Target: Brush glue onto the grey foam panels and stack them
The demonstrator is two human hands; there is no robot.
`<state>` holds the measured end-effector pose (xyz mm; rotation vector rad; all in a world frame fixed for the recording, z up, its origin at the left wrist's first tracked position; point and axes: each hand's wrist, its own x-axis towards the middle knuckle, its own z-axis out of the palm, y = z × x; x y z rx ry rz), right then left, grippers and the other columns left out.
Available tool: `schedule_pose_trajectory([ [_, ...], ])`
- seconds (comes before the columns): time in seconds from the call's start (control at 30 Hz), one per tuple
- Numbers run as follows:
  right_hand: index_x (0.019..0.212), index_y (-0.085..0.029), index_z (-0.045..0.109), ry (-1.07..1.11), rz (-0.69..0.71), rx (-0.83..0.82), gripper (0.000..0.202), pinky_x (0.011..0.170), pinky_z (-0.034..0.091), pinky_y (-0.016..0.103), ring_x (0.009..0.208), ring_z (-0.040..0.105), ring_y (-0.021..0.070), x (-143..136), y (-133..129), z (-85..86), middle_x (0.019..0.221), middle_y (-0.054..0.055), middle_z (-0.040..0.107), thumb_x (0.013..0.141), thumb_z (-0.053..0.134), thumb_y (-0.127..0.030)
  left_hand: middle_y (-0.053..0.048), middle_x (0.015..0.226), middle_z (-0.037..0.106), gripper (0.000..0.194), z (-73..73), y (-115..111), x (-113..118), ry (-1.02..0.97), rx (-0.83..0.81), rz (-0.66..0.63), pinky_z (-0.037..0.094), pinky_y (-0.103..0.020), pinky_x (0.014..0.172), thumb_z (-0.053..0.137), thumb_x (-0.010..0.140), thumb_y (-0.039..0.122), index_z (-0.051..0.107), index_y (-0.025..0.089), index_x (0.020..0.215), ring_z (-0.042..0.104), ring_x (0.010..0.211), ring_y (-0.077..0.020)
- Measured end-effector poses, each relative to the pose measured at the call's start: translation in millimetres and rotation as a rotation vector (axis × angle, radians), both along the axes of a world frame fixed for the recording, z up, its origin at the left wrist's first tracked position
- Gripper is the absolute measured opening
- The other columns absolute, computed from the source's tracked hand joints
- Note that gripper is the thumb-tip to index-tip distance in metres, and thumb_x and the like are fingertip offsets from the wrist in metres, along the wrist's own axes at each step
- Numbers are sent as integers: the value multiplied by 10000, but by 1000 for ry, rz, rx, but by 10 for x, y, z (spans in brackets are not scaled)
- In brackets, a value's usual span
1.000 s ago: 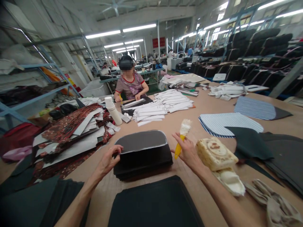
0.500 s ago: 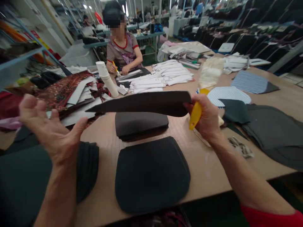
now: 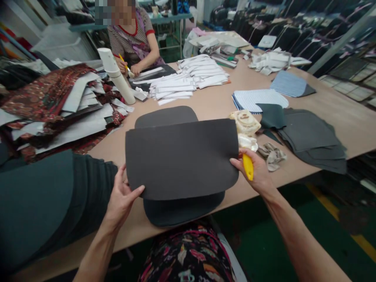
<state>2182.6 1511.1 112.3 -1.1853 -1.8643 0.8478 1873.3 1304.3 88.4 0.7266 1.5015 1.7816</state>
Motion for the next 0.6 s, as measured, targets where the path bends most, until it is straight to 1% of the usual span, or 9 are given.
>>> schedule_pose_trajectory([
  [0.1, 950, -203, 587, -39, -40, 59, 456, 560, 464, 267, 624, 550, 143, -5, -84, -230, 740, -1, 542, 655, 690, -535, -104, 1215, 590, 1103, -133, -129, 76, 10, -95, 1, 411, -474, 1011, 784, 612, 319, 54, 260, 1436, 572, 1118, -264],
  [0.17, 1045, -199, 594, -111, -37, 86, 475, 595, 468, 281, 651, 561, 155, -17, -148, -350, 768, 13, 557, 708, 645, -530, -98, 1218, 591, 1104, -212, -200, 133, 26, -125, 9, 415, -478, 1006, 777, 619, 334, 41, 277, 1440, 570, 1122, -271],
  [0.27, 1167, -187, 568, -206, -24, 59, 502, 632, 468, 292, 674, 569, 165, -16, -240, -508, 796, 30, 564, 769, 595, -491, -92, 1252, 575, 1073, -380, -298, 213, 8, -153, 3, 400, -456, 1022, 765, 635, 339, 60, 286, 1443, 554, 1149, -265],
  [0.37, 1230, -180, 532, -211, 18, -9, 527, 655, 468, 302, 703, 572, 177, -5, -287, -668, 810, 39, 561, 789, 574, -466, -77, 1194, 614, 1088, -613, -380, 261, -33, -183, -21, 390, -448, 1030, 749, 657, 339, 2, 285, 1445, 580, 1116, -243],
  [0.43, 1256, -183, 511, -207, 43, -45, 537, 666, 470, 313, 715, 570, 183, -11, -283, -771, 816, 39, 561, 795, 566, -452, -80, 1176, 622, 1121, -765, -409, 273, -68, -209, -17, 387, -455, 1030, 753, 648, 344, -33, 275, 1444, 584, 1111, -242],
  [0.5, 1263, -178, 506, -196, 49, -69, 541, 680, 475, 326, 736, 571, 191, -38, -251, -856, 840, 45, 562, 795, 562, -444, -95, 1182, 616, 1150, -882, -406, 272, -96, -233, -2, 394, -465, 1021, 761, 633, 351, -50, 257, 1442, 582, 1113, -249],
  [0.6, 1277, -167, 496, -173, 48, -80, 553, 710, 479, 339, 775, 575, 201, -114, -173, -918, 850, 50, 563, 794, 561, -431, -121, 1226, 584, 1148, -969, -339, 235, -89, -246, 17, 400, -471, 1014, 760, 629, 354, -42, 245, 1443, 569, 1132, -256],
])
